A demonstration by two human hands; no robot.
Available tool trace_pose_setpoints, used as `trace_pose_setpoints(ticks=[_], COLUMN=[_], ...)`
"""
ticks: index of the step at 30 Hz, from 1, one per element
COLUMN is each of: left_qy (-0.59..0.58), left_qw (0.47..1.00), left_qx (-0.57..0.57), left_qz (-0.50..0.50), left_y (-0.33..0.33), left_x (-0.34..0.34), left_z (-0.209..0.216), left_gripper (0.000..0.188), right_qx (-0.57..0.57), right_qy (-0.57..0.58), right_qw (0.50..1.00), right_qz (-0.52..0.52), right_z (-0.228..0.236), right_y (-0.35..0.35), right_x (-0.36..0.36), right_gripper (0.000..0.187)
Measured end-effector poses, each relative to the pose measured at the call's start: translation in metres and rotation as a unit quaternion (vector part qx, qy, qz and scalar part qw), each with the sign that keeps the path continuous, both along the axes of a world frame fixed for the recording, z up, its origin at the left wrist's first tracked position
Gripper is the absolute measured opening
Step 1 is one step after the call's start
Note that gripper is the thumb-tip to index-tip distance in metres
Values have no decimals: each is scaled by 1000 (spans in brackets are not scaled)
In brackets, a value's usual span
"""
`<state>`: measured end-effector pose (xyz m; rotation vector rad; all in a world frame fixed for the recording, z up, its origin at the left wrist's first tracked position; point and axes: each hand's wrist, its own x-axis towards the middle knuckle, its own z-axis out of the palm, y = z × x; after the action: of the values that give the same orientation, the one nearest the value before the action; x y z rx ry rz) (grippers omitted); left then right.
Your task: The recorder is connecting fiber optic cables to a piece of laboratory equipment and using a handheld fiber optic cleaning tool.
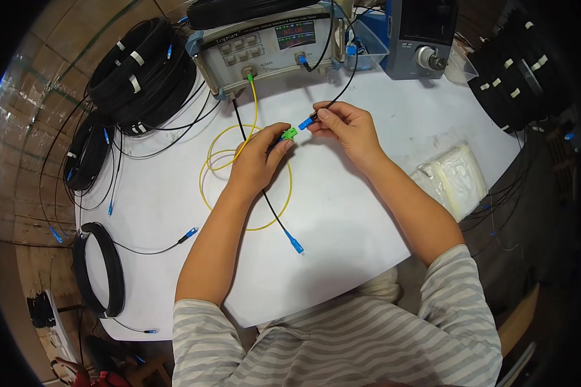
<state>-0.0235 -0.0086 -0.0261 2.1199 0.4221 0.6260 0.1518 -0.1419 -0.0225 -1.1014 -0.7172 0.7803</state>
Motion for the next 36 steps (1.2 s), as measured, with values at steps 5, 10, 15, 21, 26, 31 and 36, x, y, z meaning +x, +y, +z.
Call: trace_pose_setpoints(ticks=[5, 10, 15, 21, 26, 31, 36], left_qy=[20, -3, -12, -31, -21, -12, 26], left_qw=[1000, 1000, 998, 998, 998, 998, 994], left_qx=[15, 2, 28, -16, -32, -28, 107], left_qz=[-9, -18, -50, -57, -56, -58, 0], left_y=[-4, -3, -4, -12, -14, -6, -7], left_x=[2, 1, 0, -1, 1, 7, 6], left_z=[3, 3, 3, 6, 6, 2, 7], left_gripper=[30, 28, 25, 24, 27, 37, 29], right_qx=[11, -5, -15, -37, -30, -12, -9], right_qy=[20, -1, -29, -14, -34, -52, -25], right_qw=[1000, 1000, 998, 995, 995, 994, 999], right_qz=[13, 18, 60, 94, 84, 92, 48], right_z=[-3, -4, -6, -4, -6, -6, -11], right_y=[1, 1, 0, -2, -4, 3, 0], right_x=[-7, -10, -13, -12, -11, -21, -12], right_gripper=[26, 24, 22, 21, 21, 20, 24])
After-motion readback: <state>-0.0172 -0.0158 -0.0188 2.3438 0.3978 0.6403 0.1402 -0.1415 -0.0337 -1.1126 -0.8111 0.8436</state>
